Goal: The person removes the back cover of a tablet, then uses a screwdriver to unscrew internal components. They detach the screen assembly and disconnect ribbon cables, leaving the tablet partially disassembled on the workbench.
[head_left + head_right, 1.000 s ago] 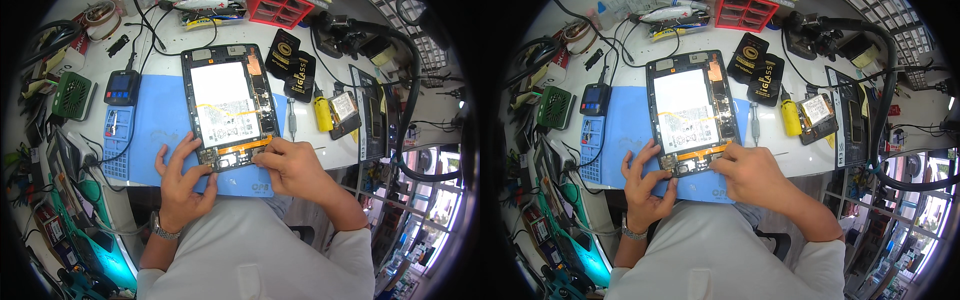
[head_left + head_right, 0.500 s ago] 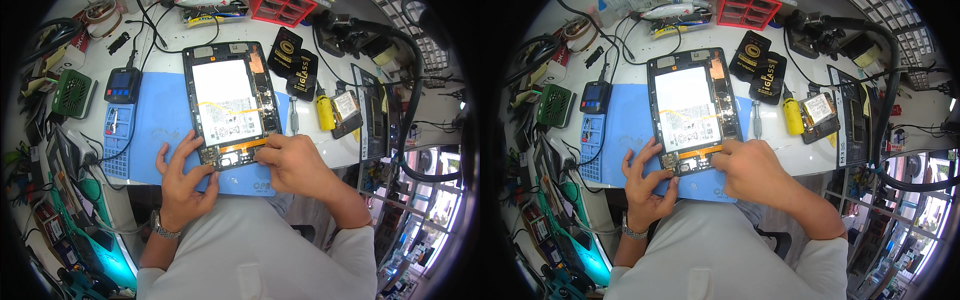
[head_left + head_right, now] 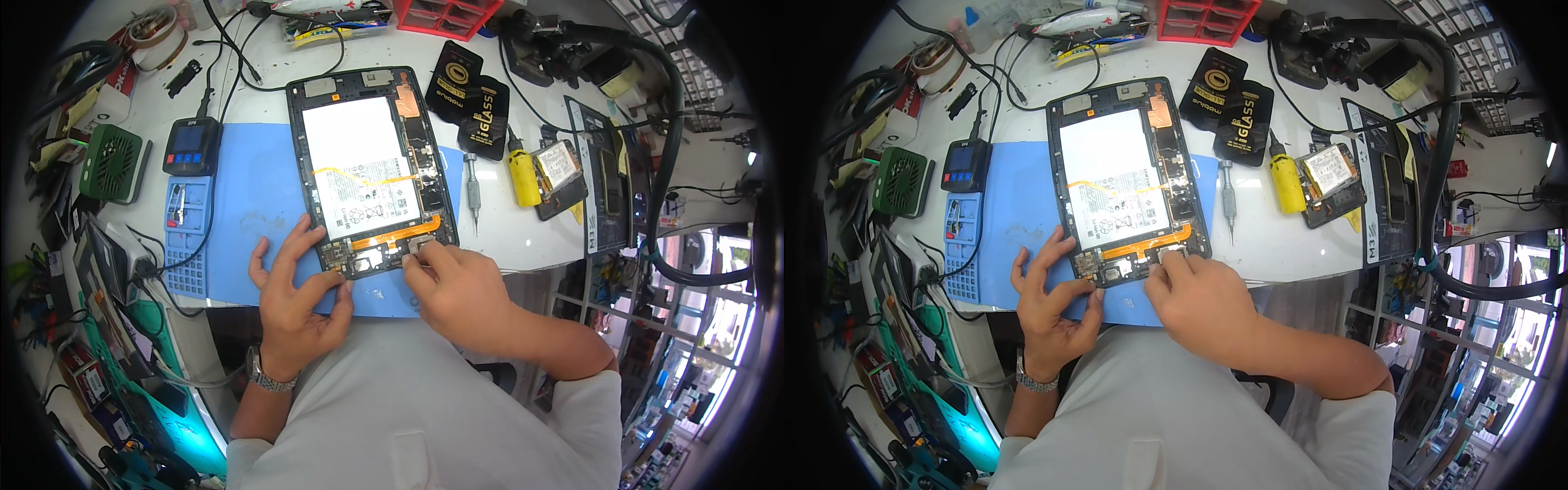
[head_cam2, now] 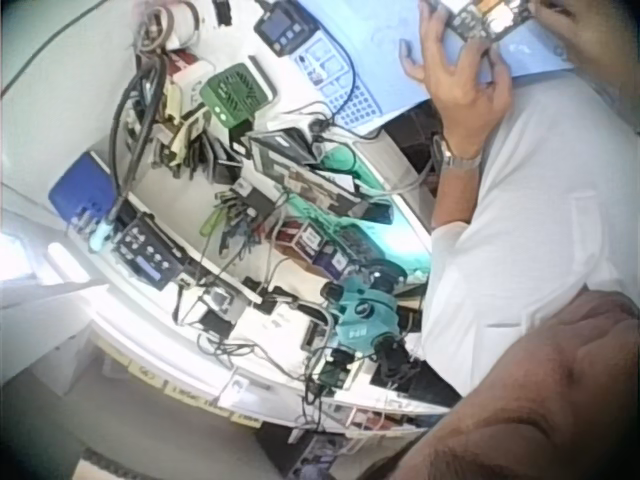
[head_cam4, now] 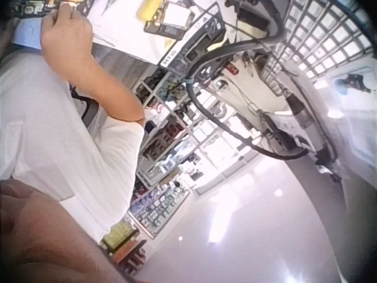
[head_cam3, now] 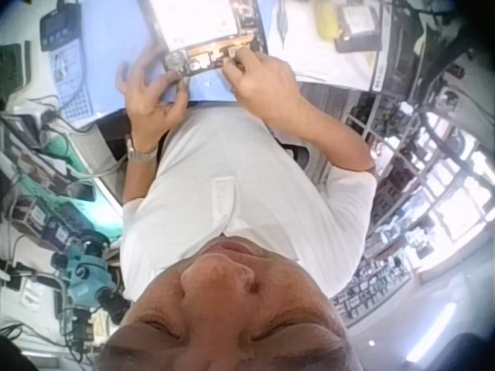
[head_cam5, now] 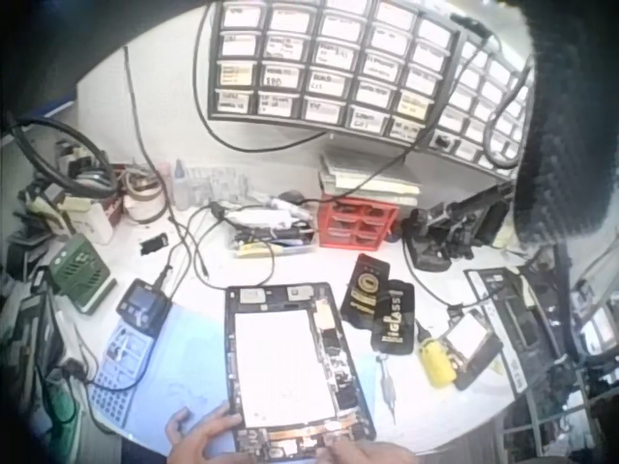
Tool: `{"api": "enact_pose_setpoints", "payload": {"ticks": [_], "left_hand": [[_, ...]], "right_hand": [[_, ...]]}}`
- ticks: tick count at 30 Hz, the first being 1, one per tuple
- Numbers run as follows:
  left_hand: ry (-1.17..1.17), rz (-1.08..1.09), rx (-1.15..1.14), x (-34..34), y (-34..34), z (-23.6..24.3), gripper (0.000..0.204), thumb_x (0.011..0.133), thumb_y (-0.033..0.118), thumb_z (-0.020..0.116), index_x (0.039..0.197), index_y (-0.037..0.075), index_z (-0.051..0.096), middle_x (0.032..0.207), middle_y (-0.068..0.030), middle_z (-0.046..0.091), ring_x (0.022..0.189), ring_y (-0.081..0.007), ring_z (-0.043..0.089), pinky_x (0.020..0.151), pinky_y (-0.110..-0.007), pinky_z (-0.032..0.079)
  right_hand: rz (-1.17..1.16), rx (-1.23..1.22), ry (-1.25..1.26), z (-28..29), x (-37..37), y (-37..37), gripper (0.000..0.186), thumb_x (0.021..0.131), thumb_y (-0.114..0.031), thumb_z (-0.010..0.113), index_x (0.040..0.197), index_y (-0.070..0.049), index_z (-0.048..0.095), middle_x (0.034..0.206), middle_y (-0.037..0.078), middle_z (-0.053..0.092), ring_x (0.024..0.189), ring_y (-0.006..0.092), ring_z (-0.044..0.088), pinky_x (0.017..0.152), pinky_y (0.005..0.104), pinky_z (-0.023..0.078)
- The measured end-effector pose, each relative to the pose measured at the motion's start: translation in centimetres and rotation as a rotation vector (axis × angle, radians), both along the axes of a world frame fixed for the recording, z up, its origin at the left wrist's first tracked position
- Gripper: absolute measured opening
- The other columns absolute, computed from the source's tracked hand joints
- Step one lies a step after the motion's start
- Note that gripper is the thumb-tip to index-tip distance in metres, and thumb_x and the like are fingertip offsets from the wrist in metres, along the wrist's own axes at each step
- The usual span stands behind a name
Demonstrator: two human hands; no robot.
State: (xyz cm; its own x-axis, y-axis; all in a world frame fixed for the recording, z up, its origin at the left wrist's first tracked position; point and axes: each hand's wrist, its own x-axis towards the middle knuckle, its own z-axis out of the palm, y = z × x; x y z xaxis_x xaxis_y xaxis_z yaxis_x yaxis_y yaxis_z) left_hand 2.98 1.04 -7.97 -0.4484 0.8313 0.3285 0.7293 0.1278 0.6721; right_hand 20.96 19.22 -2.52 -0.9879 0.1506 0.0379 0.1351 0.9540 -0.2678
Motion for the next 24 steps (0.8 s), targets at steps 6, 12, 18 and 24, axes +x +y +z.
{"api": "enact_pose_setpoints", "payload": {"ticks": [6, 12, 18, 24], "left_hand": [[-0.006, -0.006, 0.005, 0.0, 0.0, 0.1, 0.009, 0.079, 0.008, 0.084, 0.087, 0.008, 0.079, 0.144, -0.0225, 0.070, 0.147, -0.0421, 0.063, 0.126, -0.065, 0.019], [-0.006, -0.008, 0.007, 0.0, -0.1, -0.1, 0.008, 0.080, 0.008, 0.083, 0.087, 0.009, 0.079, 0.143, -0.0215, 0.071, 0.147, -0.0422, 0.062, 0.126, -0.065, 0.019], [0.016, -0.018, -0.012, 0.0, 0.1, 0.1, 0.009, 0.081, 0.007, 0.083, 0.088, 0.009, 0.078, 0.138, -0.0167, 0.074, 0.149, -0.0416, 0.061, 0.124, -0.064, 0.022], [0.025, -0.016, -0.019, 0.2, 0.2, 0.4, 0.011, 0.081, 0.009, 0.086, 0.088, 0.010, 0.077, 0.136, -0.0155, 0.075, 0.149, -0.0420, 0.061, 0.123, -0.063, 0.023]], "right_hand": [[-0.191, -0.112, 0.107, -1.5, 1.8, -2.4, 0.051, 0.081, 0.004, 0.076, 0.132, 0.007, 0.072, 0.108, 0.017, 0.062, 0.082, 0.0282, 0.071, 0.067, 0.0384, 0.061], [-0.301, -0.277, 0.207, -2.8, 2.6, -3.1, 0.067, 0.075, 0.013, 0.073, 0.141, -0.002, 0.072, 0.114, 0.018, 0.062, 0.085, 0.0297, 0.072, 0.070, 0.0384, 0.062], [-0.344, -0.280, 0.217, -3.2, 2.3, -4.8, 0.068, 0.075, 0.016, 0.072, 0.141, 0.003, 0.070, 0.118, 0.022, 0.060, 0.095, 0.0352, 0.069, 0.078, 0.0386, 0.061], [-0.406, -0.238, 0.344, -4.8, 2.0, -5.9, 0.066, 0.076, 0.020, 0.069, 0.141, 0.011, 0.067, 0.117, 0.022, 0.059, 0.094, 0.0328, 0.066, 0.077, 0.0378, 0.059]]}}
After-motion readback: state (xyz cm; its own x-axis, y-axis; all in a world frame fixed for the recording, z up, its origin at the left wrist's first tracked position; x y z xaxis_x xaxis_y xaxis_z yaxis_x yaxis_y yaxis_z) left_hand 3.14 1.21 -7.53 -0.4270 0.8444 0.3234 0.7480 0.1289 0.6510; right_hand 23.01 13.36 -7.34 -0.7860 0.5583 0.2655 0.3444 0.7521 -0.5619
